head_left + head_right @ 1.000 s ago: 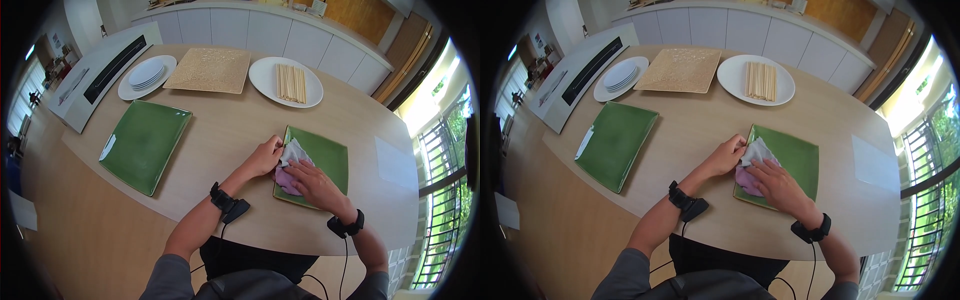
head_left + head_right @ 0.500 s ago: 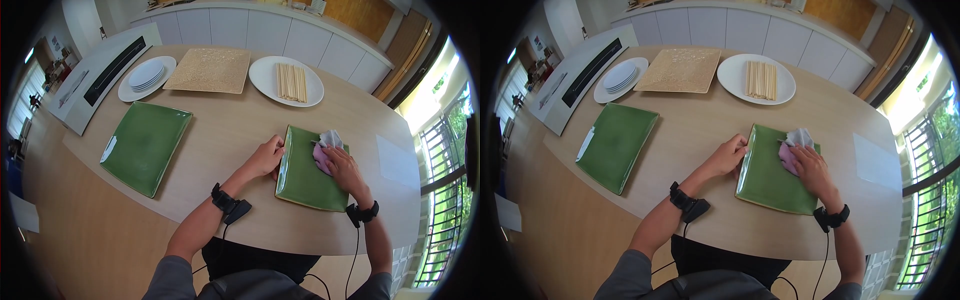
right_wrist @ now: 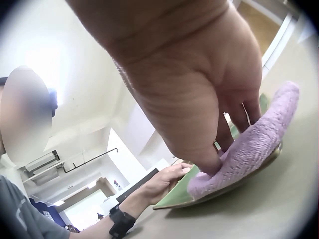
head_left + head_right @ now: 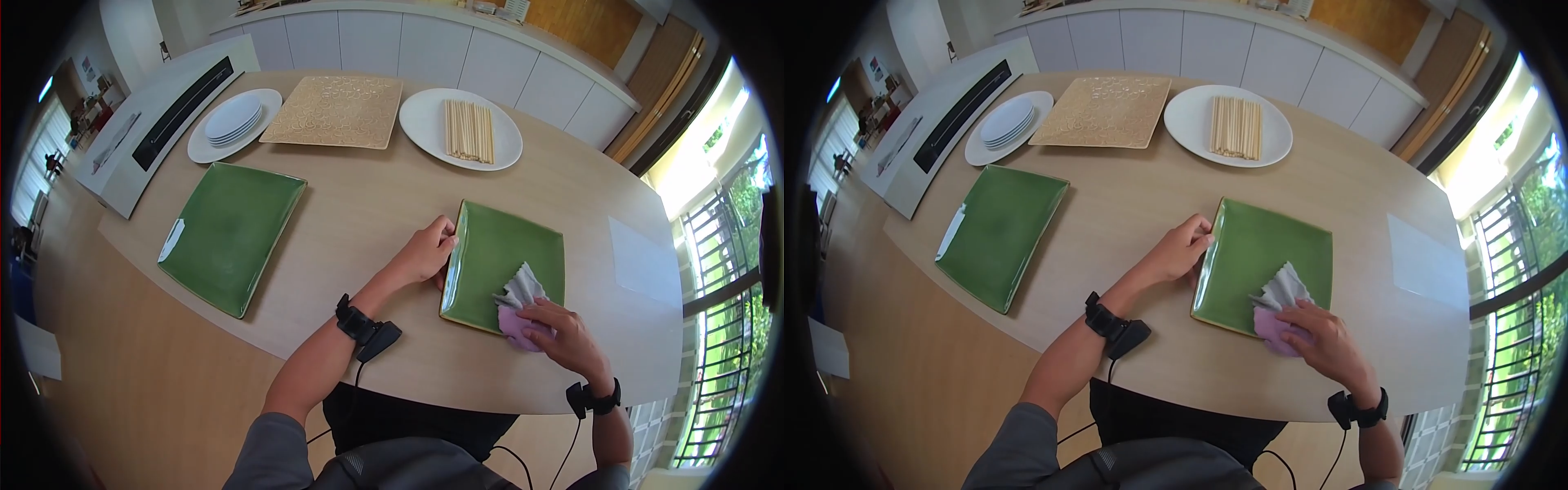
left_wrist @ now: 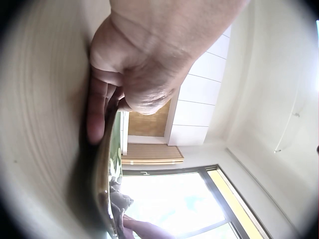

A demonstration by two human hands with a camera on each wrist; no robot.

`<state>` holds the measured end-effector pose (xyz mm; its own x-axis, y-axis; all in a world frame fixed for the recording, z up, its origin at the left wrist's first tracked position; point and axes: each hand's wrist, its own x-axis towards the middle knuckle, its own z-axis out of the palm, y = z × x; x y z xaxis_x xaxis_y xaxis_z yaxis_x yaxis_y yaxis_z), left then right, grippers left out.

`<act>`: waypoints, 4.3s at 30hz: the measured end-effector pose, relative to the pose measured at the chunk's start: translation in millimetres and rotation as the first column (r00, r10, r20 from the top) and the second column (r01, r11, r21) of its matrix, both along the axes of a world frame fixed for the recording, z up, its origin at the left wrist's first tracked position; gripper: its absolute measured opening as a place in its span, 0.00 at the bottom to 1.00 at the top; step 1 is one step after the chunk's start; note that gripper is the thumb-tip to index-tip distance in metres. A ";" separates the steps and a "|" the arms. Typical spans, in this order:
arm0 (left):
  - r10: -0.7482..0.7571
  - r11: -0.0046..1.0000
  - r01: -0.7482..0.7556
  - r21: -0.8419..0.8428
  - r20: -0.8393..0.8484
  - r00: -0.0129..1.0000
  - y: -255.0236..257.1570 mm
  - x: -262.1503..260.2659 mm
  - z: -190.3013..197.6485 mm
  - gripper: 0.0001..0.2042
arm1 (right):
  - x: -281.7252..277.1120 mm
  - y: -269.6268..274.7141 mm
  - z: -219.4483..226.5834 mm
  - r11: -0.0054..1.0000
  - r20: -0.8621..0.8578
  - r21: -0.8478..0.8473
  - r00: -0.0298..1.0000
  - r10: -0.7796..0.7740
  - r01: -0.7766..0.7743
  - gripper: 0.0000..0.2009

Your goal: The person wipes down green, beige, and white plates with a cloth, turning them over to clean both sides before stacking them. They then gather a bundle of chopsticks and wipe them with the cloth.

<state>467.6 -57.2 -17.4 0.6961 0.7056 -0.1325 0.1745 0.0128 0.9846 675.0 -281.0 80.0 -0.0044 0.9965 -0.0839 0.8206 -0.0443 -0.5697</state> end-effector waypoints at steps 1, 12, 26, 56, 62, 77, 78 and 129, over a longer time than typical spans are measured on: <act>0.002 1.000 -0.002 0.004 0.008 1.000 1.2 0.3 -2.8 0.10 | -6.6 0.3 -0.9 1.000 -0.054 -0.008 0.998 0.018 -0.019 0.16; -0.001 0.988 -0.004 0.157 0.036 0.999 10.2 4.0 -30.5 0.09 | -41.8 56.9 -28.8 0.953 -0.057 0.190 0.966 0.251 -0.237 0.12; -0.023 1.000 0.023 0.013 0.009 1.000 3.0 -1.5 -3.6 0.10 | 60.8 77.2 -5.0 0.959 -0.492 0.097 0.850 -0.187 0.267 0.17; 0.021 1.000 -0.021 -0.005 -0.049 0.999 0.0 -1.2 4.0 0.10 | 108.2 37.5 -64.6 0.864 -0.656 0.006 0.654 -0.377 0.504 0.21; 0.049 0.998 -0.048 0.040 -0.029 0.998 -2.7 1.5 2.9 0.09 | 103.5 32.3 -53.7 0.875 -0.552 -0.160 0.694 -0.463 0.457 0.32; 0.089 0.952 -0.070 0.299 -0.048 0.995 8.2 19.2 -1.4 0.11 | 110.0 33.1 -65.3 0.870 -0.765 -0.137 0.508 -0.396 0.473 0.18; 0.087 0.951 -0.068 0.301 -0.050 0.995 11.2 21.4 -4.0 0.11 | 111.3 32.9 -65.4 0.858 -0.761 -0.126 0.507 -0.405 0.498 0.18; 0.077 0.944 -0.071 0.324 -0.008 0.997 -4.9 19.8 -4.9 0.12 | 125.2 29.6 -52.7 0.809 -0.488 0.018 0.712 -0.506 0.587 0.21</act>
